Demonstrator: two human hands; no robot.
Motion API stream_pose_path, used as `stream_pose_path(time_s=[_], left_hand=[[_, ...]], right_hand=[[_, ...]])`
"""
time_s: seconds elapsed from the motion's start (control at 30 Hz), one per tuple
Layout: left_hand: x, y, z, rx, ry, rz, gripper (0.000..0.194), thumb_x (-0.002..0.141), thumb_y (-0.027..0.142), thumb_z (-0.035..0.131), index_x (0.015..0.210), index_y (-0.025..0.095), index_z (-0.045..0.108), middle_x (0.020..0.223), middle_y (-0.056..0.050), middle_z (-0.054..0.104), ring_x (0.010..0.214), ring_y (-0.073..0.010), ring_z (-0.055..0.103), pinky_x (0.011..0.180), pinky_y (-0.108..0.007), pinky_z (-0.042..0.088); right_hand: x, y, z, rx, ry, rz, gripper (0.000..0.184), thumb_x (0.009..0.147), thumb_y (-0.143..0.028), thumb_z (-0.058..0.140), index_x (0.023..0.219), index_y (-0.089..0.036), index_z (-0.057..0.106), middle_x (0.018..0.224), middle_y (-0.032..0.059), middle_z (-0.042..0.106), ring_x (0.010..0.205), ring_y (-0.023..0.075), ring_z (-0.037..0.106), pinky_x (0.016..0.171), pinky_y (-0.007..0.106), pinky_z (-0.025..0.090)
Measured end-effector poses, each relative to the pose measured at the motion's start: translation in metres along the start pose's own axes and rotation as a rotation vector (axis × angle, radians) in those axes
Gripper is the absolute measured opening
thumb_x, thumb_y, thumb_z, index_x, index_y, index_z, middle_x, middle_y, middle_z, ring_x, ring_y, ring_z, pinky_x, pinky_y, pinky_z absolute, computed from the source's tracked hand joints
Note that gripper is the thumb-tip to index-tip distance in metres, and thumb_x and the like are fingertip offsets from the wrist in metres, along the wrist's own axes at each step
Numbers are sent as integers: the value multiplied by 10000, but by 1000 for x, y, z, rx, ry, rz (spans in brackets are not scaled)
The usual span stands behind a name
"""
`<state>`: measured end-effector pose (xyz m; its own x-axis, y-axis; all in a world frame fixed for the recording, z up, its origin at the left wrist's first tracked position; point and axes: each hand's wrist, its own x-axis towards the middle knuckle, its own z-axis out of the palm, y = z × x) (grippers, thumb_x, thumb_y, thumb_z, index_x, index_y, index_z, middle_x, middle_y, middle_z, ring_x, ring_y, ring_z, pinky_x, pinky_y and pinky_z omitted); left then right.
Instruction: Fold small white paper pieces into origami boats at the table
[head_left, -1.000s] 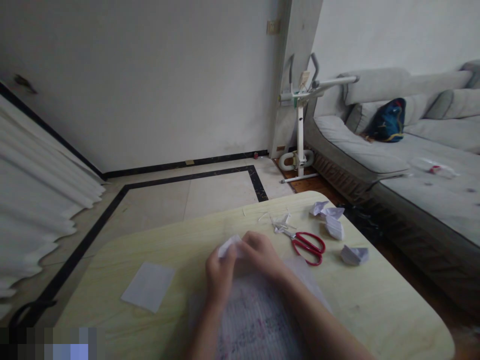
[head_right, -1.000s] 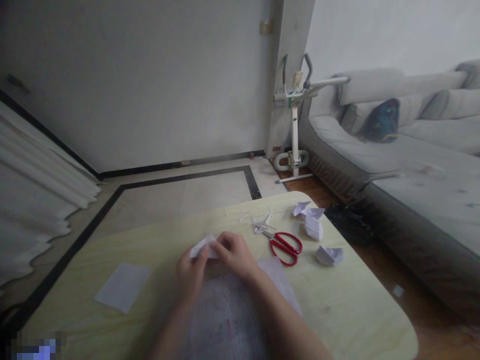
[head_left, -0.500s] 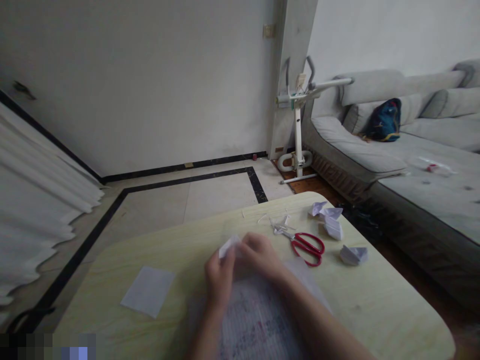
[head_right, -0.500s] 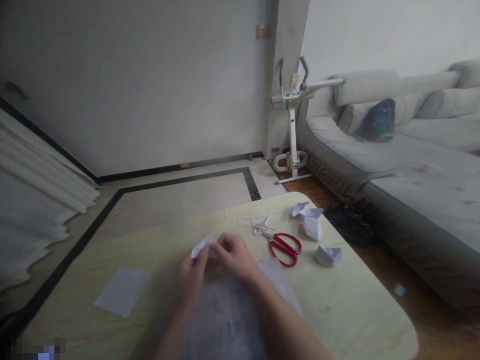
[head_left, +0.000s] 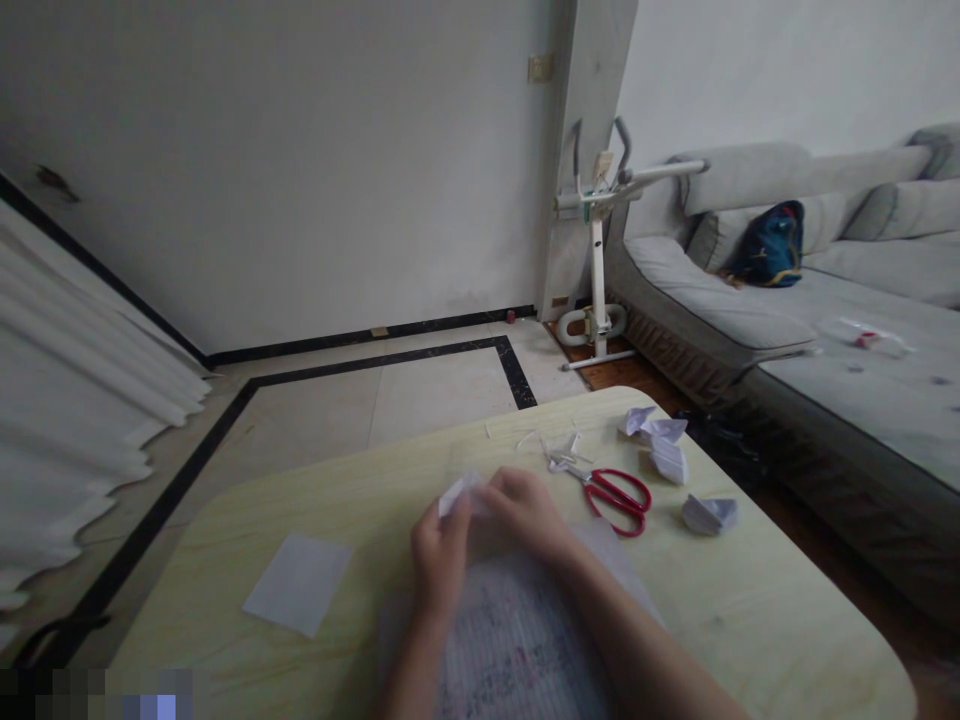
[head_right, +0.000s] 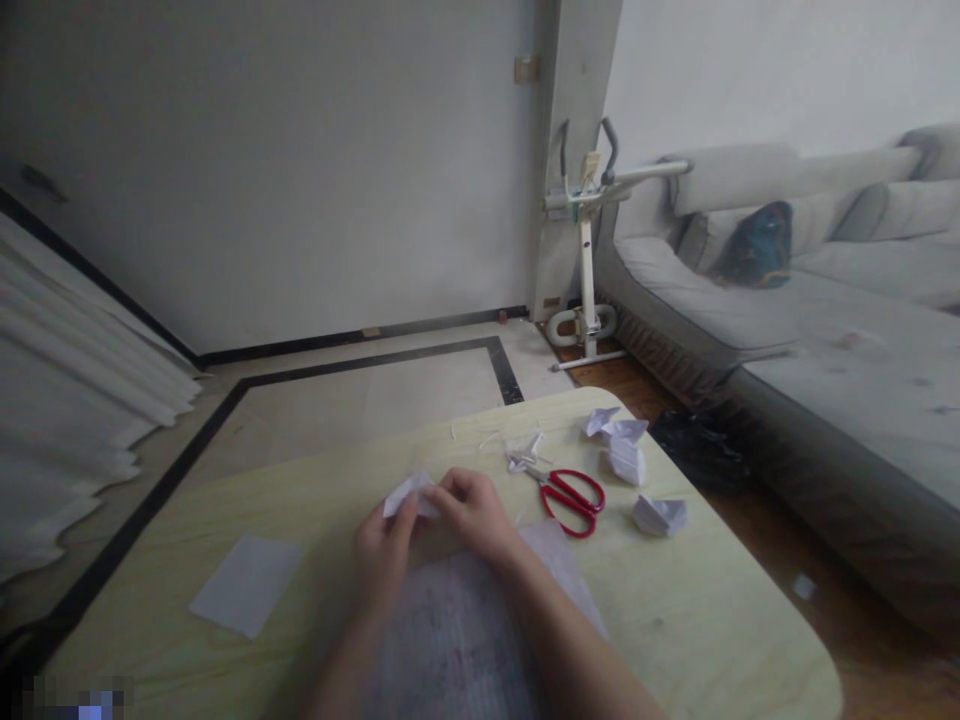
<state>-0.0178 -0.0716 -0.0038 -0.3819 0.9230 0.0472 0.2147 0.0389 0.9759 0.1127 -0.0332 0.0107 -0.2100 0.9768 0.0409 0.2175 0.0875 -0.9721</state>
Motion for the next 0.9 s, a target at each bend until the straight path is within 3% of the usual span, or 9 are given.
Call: stream_pose_path(time_s=[0.1, 0.37, 0.9], left_hand=[[0, -1, 1, -3, 16, 3, 372, 761, 445, 607, 824, 98, 723, 711, -86, 723, 692, -237, 675, 602, -279, 515], [1, 1, 0, 10, 28, 24, 346, 743, 438, 627, 786, 107, 720, 684, -72, 717, 665, -229, 670, 580, -268, 507], [-5, 14, 2, -56, -46, -25, 335, 732, 434, 637, 763, 110, 716, 645, -64, 709, 649, -224, 669, 572, -264, 508]], right_hand=[[-1, -1, 0, 17, 5, 35, 315, 789, -385, 610, 592, -160, 513, 554, -26, 485, 532, 100, 430, 480, 211, 317], [0, 9, -1, 4, -49, -79, 338, 836, -387, 551, 597, -169, 454, 572, -36, 435, 549, 92, 391, 489, 203, 293], [-3, 2, -5, 200, -108, 11, 215, 740, -263, 517, 567, -177, 421, 544, -50, 393, 524, 90, 365, 477, 200, 286]])
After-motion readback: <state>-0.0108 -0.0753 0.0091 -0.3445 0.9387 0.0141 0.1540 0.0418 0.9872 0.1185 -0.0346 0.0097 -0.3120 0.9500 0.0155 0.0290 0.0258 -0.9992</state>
